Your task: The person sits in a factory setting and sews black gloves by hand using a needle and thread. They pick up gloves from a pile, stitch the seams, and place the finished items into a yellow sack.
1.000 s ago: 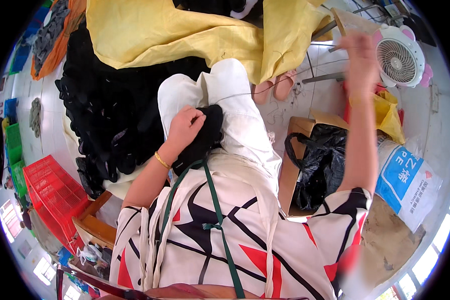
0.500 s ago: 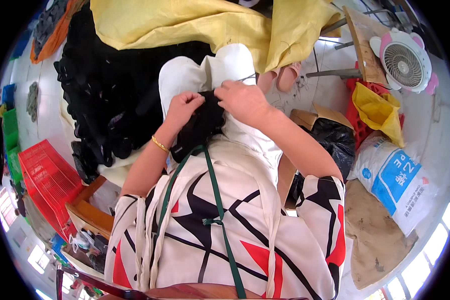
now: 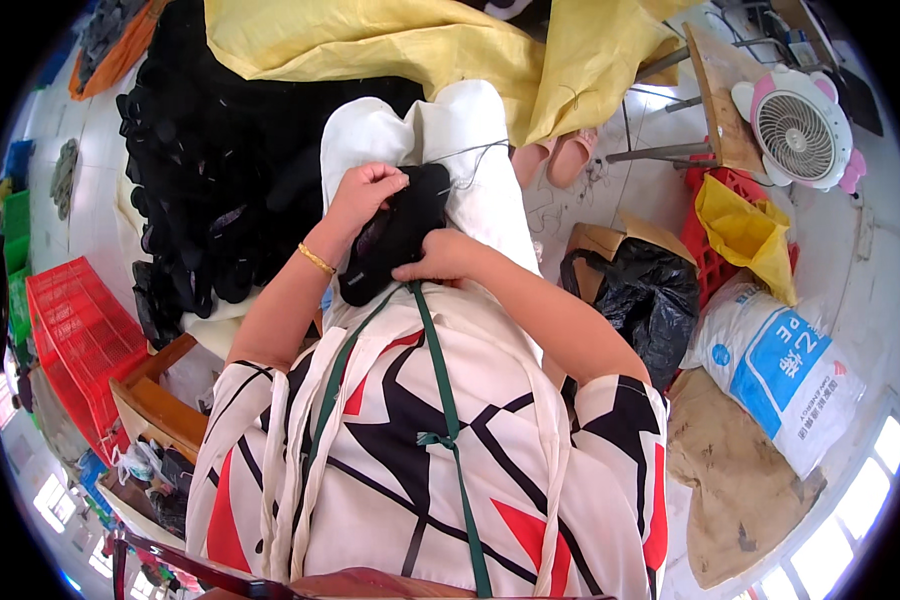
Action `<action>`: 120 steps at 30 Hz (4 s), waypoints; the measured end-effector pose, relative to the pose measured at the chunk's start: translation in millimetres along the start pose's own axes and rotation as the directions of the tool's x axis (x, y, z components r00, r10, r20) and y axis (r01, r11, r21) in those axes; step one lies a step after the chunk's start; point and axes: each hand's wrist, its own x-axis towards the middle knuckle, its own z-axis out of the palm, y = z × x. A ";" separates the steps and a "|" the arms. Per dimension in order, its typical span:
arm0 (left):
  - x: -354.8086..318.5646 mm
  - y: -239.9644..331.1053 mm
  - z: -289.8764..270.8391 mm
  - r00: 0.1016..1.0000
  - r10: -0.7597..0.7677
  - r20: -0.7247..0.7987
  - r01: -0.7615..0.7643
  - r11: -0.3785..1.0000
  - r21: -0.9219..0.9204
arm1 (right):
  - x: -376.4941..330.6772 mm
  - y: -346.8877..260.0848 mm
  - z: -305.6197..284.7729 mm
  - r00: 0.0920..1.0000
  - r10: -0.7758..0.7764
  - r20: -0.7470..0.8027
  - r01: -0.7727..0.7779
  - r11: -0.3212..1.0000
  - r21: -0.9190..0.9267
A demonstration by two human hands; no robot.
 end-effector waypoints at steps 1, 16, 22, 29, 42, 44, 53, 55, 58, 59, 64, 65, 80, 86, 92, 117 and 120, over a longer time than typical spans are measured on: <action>-0.7 -1.2 0.6 1.000 -0.007 -0.003 0.007 1.000 -0.015 | -3.5 2.6 0.4 1.000 -0.022 -0.010 0.022 1.000 0.019; -6.1 8.3 2.1 0.996 -0.065 -0.064 0.052 0.982 -0.182 | -83.0 -21.1 -51.3 0.919 -0.322 -0.227 0.145 0.812 -0.565; -5.1 8.9 4.0 0.993 -0.084 -0.089 0.060 0.968 -0.244 | -57.8 -24.8 -64.5 0.663 -0.577 -0.476 0.196 0.748 -0.634; -1.7 7.9 3.2 0.992 -0.087 -0.092 0.062 0.967 -0.249 | -18.6 -24.1 -65.9 0.578 -0.649 -0.495 0.073 0.645 -0.760; 0.4 8.7 2.9 0.990 -0.113 -0.087 0.087 0.960 -0.265 | -4.7 -21.3 -67.5 0.601 -0.636 -0.484 0.125 0.672 -0.730; 0.9 8.6 2.8 0.989 -0.123 -0.086 0.098 0.962 -0.255 | -4.4 -21.5 -67.0 0.598 -0.647 -0.473 0.124 0.658 -0.743; -3.4 10.9 -1.5 0.994 -0.044 -0.102 0.005 0.936 -0.352 | -48.3 -31.5 -58.2 0.561 -0.739 -0.373 0.312 0.607 -0.731; -9.2 22.8 0.1 0.997 -0.029 -0.075 0.003 0.944 -0.330 | -42.0 -16.5 -60.8 0.562 -0.664 -0.494 0.207 0.691 -0.692; -18.5 22.6 1.2 0.993 0.038 0.114 -0.019 0.988 -0.156 | -30.2 12.8 -59.3 0.605 -0.617 -0.503 0.158 0.713 -0.683; -21.6 19.1 2.2 0.977 0.055 0.205 -0.041 0.996 -0.075 | -27.8 20.1 -57.6 0.602 -0.618 -0.506 0.168 0.717 -0.677; -38.8 16.5 8.0 0.994 0.003 0.105 -0.005 1.000 0.023 | -31.1 39.3 -61.6 0.555 -0.622 -0.552 0.241 0.756 -0.609; -41.3 19.4 7.9 0.994 -0.075 0.075 0.073 0.997 0.035 | -35.1 44.3 -64.7 0.531 -0.623 -0.575 0.277 0.769 -0.577; -64.1 57.4 8.1 0.974 0.226 0.019 -0.214 0.891 0.400 | -88.9 144.0 -140.5 0.389 0.053 -0.920 0.920 0.026 0.391; -70.1 55.6 -0.8 0.917 0.372 0.142 -0.389 0.756 0.526 | -37.0 29.9 -76.4 0.573 -0.322 -0.754 0.663 0.723 0.195; -70.9 27.1 2.8 0.997 0.064 -0.043 -0.062 0.997 0.047 | -11.4 -4.1 -43.6 0.484 -0.462 -0.743 0.508 0.840 -0.191; -66.2 37.4 12.1 0.872 0.478 -0.105 -0.375 0.791 0.483 | 20.0 -18.8 -28.6 0.289 -0.513 -0.808 0.657 0.720 -0.223; -66.0 39.8 8.5 0.850 0.516 -0.105 -0.397 0.759 0.515 | 9.9 -18.8 -33.6 0.359 -0.433 -0.827 0.636 0.762 -0.123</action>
